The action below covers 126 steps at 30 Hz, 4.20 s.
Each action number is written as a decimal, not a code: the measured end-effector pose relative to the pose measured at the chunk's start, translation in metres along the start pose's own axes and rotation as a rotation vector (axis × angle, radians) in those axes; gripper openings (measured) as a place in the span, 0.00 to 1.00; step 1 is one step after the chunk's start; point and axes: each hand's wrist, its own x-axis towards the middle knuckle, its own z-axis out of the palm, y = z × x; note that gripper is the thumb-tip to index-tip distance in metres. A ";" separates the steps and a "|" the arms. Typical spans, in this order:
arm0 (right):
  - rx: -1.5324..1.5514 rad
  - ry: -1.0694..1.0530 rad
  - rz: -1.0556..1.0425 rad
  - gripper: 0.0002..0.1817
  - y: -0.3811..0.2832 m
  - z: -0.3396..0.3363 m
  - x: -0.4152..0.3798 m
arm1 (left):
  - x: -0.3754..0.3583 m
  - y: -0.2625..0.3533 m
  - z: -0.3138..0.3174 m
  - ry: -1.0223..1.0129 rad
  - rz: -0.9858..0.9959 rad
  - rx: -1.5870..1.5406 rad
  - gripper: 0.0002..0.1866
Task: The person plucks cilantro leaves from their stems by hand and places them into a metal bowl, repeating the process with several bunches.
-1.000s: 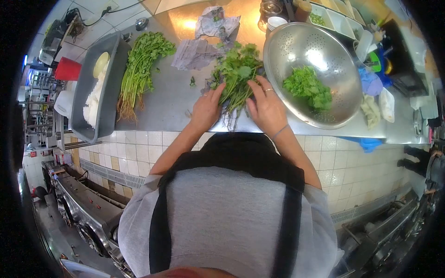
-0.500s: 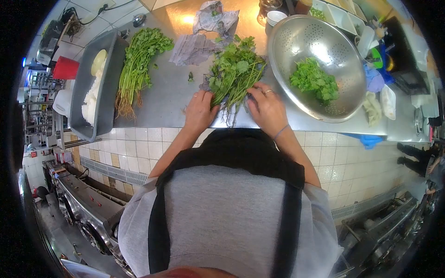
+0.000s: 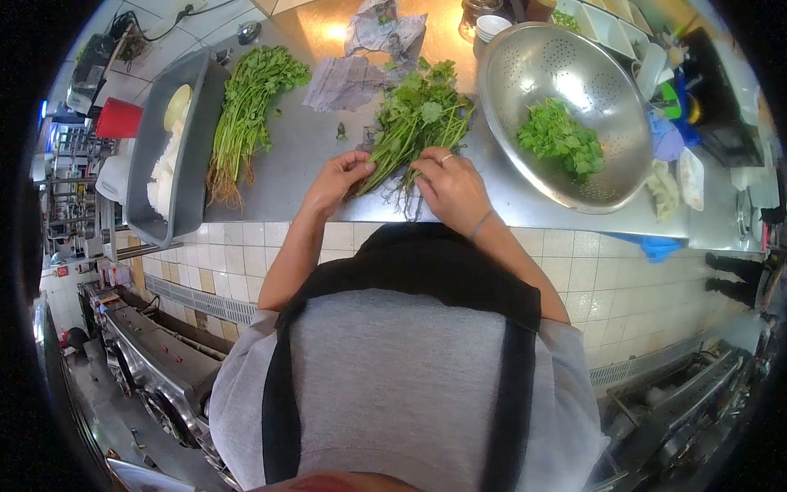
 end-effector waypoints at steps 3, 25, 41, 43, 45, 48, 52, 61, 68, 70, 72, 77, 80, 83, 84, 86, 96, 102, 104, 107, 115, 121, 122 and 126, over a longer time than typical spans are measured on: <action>-0.004 -0.012 -0.124 0.13 -0.002 0.009 0.006 | -0.005 0.015 0.000 0.019 -0.089 -0.091 0.09; -0.465 -0.174 -0.059 0.21 0.004 0.051 0.030 | -0.021 0.113 -0.014 0.603 0.847 0.748 0.10; -0.142 0.052 -0.059 0.12 -0.004 -0.007 0.050 | -0.015 0.099 -0.012 0.259 0.358 -0.314 0.12; -0.070 0.190 -0.075 0.07 -0.011 -0.027 0.054 | -0.010 0.091 -0.003 0.216 0.353 -0.318 0.12; -0.025 0.256 -0.041 0.07 -0.015 -0.041 0.055 | -0.010 0.087 0.007 0.142 0.330 -0.325 0.10; 0.010 0.396 -0.038 0.07 -0.018 -0.050 0.057 | -0.006 0.081 0.020 0.092 0.222 -0.429 0.08; -0.077 0.491 -0.162 0.08 -0.020 -0.052 0.059 | -0.006 0.077 0.037 0.035 0.205 -0.462 0.07; -0.181 0.496 -0.245 0.09 -0.019 -0.051 0.058 | -0.008 0.072 0.052 -0.046 0.215 -0.508 0.07; -0.218 0.553 -0.170 0.09 -0.011 -0.058 0.043 | -0.005 0.068 0.051 -0.066 0.283 -0.584 0.08; -0.224 0.565 -0.157 0.09 -0.007 -0.061 0.042 | -0.005 0.067 0.052 -0.079 0.281 -0.583 0.08; -0.231 0.578 -0.145 0.09 -0.005 -0.063 0.040 | -0.006 0.069 0.054 -0.059 0.280 -0.580 0.07; -0.196 0.602 -0.182 0.11 -0.012 -0.064 0.038 | -0.005 0.067 0.055 -0.027 0.323 -0.529 0.07; -0.233 0.570 -0.209 0.13 -0.016 -0.060 0.039 | -0.006 0.067 0.059 -0.004 0.359 -0.495 0.08; -0.382 0.546 -0.282 0.13 -0.018 -0.055 0.047 | -0.007 0.066 0.062 -0.003 0.361 -0.476 0.08; -0.382 0.547 -0.280 0.13 -0.015 -0.053 0.049 | -0.008 0.066 0.062 -0.005 0.351 -0.473 0.09; -0.420 0.528 -0.318 0.13 -0.008 -0.046 0.052 | -0.008 0.065 0.063 -0.009 0.354 -0.484 0.08; -0.347 0.398 -0.196 0.09 -0.016 -0.042 0.031 | -0.005 0.062 0.060 -0.020 0.336 -0.548 0.07; 1.159 0.365 0.467 0.03 0.008 -0.048 0.031 | -0.003 0.064 0.061 0.058 0.267 -0.541 0.08; 1.533 0.212 0.551 0.06 0.014 -0.061 0.026 | 0.001 0.059 0.054 0.029 0.278 -0.534 0.09; 1.650 0.200 0.577 0.08 0.019 -0.059 0.024 | 0.004 0.058 0.048 0.012 0.285 -0.527 0.11; 1.763 0.118 0.495 0.07 0.032 -0.065 0.024 | 0.000 0.060 0.042 -0.001 0.288 -0.316 0.11; 1.605 0.186 0.540 0.07 0.010 -0.071 0.036 | -0.005 0.065 0.039 0.042 0.285 -0.337 0.10; 1.452 0.260 0.445 0.07 0.008 -0.067 0.039 | -0.006 0.066 0.036 0.055 0.293 -0.344 0.10; 1.077 0.460 0.218 0.07 0.001 -0.058 0.043 | -0.008 0.067 0.019 0.090 0.305 -0.359 0.10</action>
